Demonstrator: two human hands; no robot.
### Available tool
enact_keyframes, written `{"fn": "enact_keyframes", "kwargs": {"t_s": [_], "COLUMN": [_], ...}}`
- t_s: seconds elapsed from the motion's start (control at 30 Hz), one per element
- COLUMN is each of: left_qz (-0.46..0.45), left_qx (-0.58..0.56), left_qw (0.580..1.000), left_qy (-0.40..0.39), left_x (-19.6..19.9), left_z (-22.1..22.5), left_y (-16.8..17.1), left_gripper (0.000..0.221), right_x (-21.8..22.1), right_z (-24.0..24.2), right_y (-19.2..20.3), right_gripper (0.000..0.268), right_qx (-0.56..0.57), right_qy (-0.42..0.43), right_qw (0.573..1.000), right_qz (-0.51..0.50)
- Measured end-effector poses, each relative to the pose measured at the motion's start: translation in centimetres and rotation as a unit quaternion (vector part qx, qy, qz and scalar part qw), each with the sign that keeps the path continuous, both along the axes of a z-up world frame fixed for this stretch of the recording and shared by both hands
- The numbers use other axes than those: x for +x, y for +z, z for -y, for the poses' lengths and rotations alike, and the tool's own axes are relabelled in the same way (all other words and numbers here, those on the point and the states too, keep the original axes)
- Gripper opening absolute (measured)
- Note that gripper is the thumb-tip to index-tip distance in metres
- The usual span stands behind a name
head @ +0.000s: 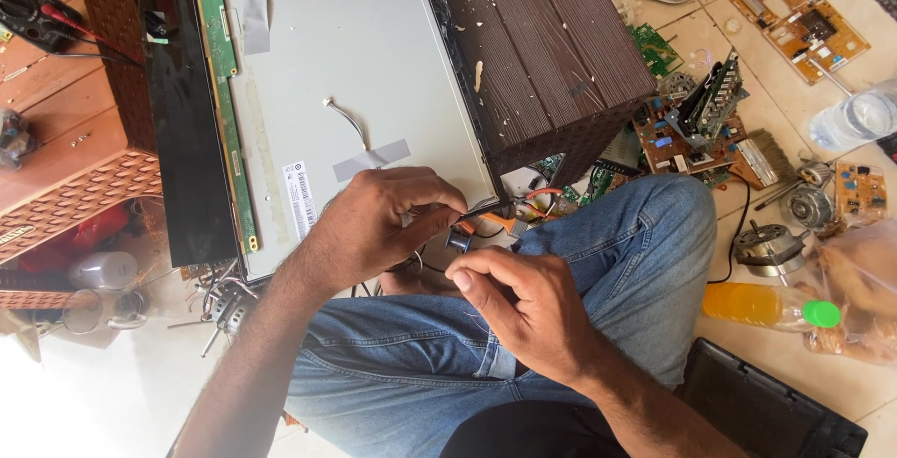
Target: Arranging and connecting thin wires to a circuit board on the back of a flat-panel display.
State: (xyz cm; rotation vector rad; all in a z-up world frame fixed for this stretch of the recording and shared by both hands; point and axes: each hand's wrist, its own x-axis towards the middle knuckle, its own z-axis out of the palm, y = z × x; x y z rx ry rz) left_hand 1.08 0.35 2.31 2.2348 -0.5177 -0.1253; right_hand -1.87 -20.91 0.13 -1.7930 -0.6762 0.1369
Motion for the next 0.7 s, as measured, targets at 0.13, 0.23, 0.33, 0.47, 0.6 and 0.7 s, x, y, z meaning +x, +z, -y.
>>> {"fn": "enact_keyframes", "kwargs": {"t_s": [0.13,0.23,0.33,0.47,0.6,0.7], "left_qz": [0.003,0.001,0.002,-0.004,-0.003,-0.033], "left_qx": [-0.001,-0.011,-0.016,-0.010,-0.005,-0.016], "left_qw": [1.000,1.000,1.000,1.000,1.000,0.999], "left_qy": [0.001,0.001,-0.004,0.001,0.002,0.023], "left_x": [-0.04,-0.05,-0.05,-0.09,0.02,0.06], "left_z": [-0.06,-0.07,-0.06,-0.07,-0.07,0.29], "left_y": [0.05,0.01,0.01,0.19,0.56,0.78], "left_gripper": [0.015,0.016,0.016,0.015,0.011,0.020], "right_x": [-0.12,-0.13,-0.08,-0.12,-0.15,-0.16], "right_z": [0.01,0.03,-0.03,-0.04,0.00,0.04], "right_y": [0.12,0.12,0.00,-0.11,-0.23,-0.30], "right_gripper": [0.010,0.010,0.010,0.009,0.010,0.009], "right_qx": [-0.003,0.000,0.012,0.007,0.011,0.020], "right_qy": [-0.002,0.002,0.006,0.003,0.003,0.004], "right_qw": [1.000,1.000,1.000,1.000,1.000,1.000], "right_qz": [-0.007,-0.009,-0.007,-0.010,-0.012,-0.016]}}
